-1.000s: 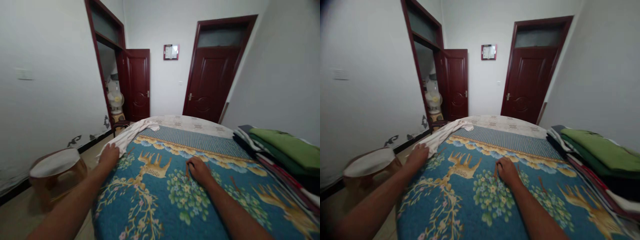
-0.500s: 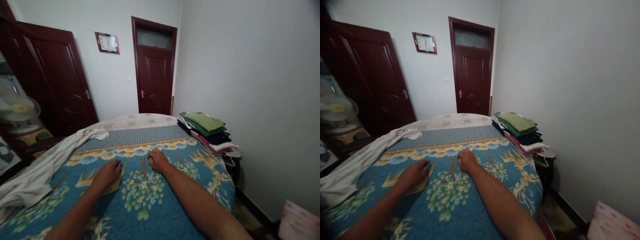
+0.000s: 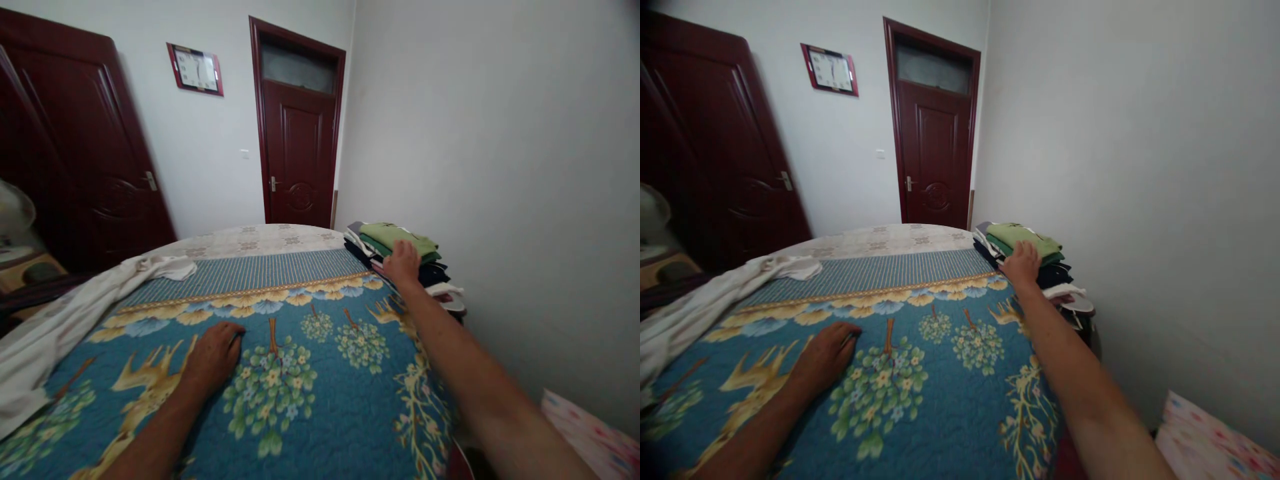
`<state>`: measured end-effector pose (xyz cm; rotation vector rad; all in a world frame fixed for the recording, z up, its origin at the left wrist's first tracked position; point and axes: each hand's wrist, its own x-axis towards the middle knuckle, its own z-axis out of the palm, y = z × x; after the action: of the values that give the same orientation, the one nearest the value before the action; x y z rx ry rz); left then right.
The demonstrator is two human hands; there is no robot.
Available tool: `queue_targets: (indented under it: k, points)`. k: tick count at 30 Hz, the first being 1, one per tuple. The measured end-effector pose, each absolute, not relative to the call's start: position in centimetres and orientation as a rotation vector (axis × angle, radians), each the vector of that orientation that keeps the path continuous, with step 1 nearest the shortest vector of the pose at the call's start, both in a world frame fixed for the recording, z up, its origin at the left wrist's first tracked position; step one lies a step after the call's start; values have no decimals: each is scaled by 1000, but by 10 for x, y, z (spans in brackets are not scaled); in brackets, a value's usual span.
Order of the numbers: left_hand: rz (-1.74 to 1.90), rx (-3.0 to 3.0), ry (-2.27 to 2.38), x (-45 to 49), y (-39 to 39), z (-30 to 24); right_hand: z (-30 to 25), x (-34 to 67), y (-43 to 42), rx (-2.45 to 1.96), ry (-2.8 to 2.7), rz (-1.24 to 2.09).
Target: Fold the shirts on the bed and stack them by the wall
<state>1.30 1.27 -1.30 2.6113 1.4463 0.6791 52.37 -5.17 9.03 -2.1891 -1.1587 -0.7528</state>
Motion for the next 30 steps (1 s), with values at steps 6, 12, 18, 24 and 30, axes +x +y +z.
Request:
queue_targets:
  k: [6,12,18,24,30]
  points:
    - [705,2613,1444,14,12,-14,101,575,-59,-2513,-1233,-671]
    - [730,2631,1421,12,15,-19,122,574,-54,-2616,-1230,-642]
    - [786,2597,1422,13,13,-20,178,523,-49,-2409,-1219,-675]
    - [987,2194,1301,19,1,-10,197,438,-37,-1673,-1163,-23]
    - [979,920,868,47,-29,13,112,338,-29,-828,-911,966]
